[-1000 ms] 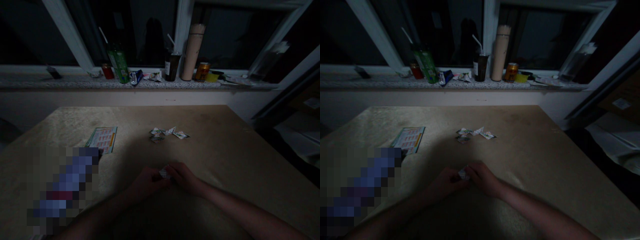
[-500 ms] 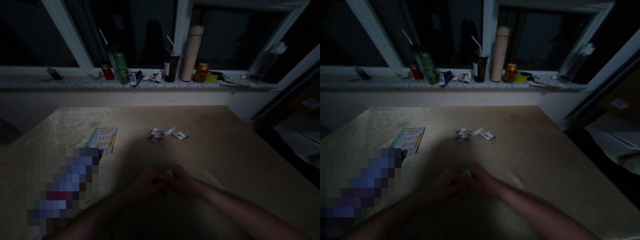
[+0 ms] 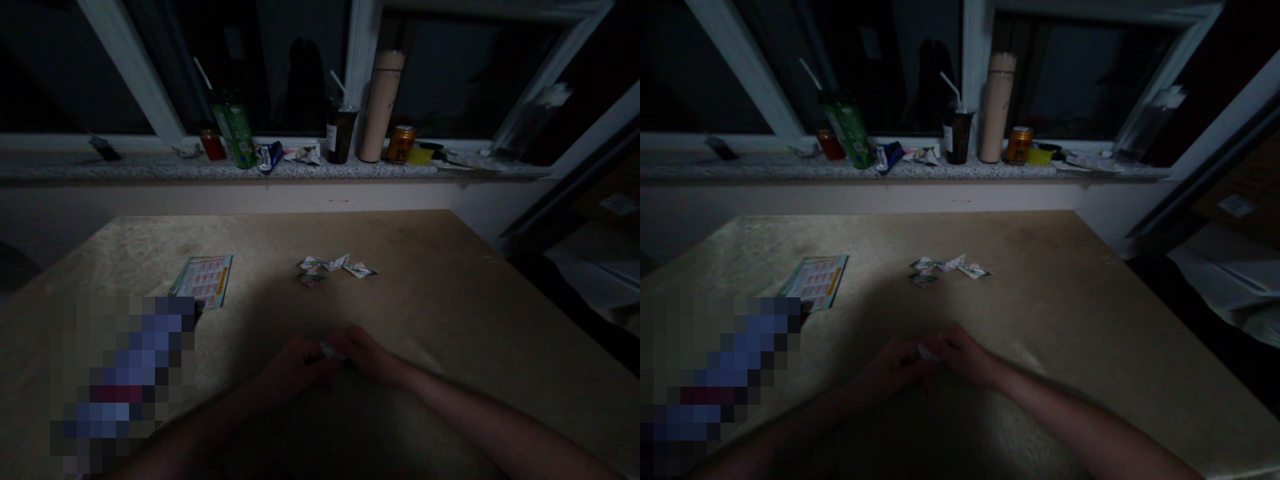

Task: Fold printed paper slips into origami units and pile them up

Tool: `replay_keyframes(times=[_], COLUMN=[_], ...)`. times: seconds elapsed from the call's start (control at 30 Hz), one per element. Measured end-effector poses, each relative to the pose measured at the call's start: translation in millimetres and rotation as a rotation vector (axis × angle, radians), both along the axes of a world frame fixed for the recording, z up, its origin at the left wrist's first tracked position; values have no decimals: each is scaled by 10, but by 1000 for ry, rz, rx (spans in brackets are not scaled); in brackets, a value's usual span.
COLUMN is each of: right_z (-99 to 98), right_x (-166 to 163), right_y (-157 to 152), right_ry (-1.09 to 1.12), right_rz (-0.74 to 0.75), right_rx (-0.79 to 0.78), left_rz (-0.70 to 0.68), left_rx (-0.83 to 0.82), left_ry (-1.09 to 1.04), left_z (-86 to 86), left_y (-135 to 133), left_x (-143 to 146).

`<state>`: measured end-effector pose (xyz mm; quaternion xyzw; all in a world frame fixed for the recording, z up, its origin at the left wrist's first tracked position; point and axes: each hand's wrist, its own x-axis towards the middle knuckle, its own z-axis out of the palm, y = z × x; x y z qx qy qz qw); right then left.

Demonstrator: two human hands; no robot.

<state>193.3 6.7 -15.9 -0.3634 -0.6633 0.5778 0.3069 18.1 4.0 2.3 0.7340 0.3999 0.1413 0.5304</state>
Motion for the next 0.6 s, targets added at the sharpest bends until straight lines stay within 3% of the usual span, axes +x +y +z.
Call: replay_keyframes(times=[0.13,0.3,0.6], right_z=[4,29,27], right_x=[-12,-21,0], right_y=[-11,-8,-4], right_ry=[-77,-143,-5], right_rz=[-115,-95,-71], right_rx=[-4,14,-30], left_rz=[-12,-47,64], left_rx=[15,36,106], left_ry=[41,28,-38], left_z=[18,-14,-20], left_y=[3,-10,6], left_x=[-2,-21,-42])
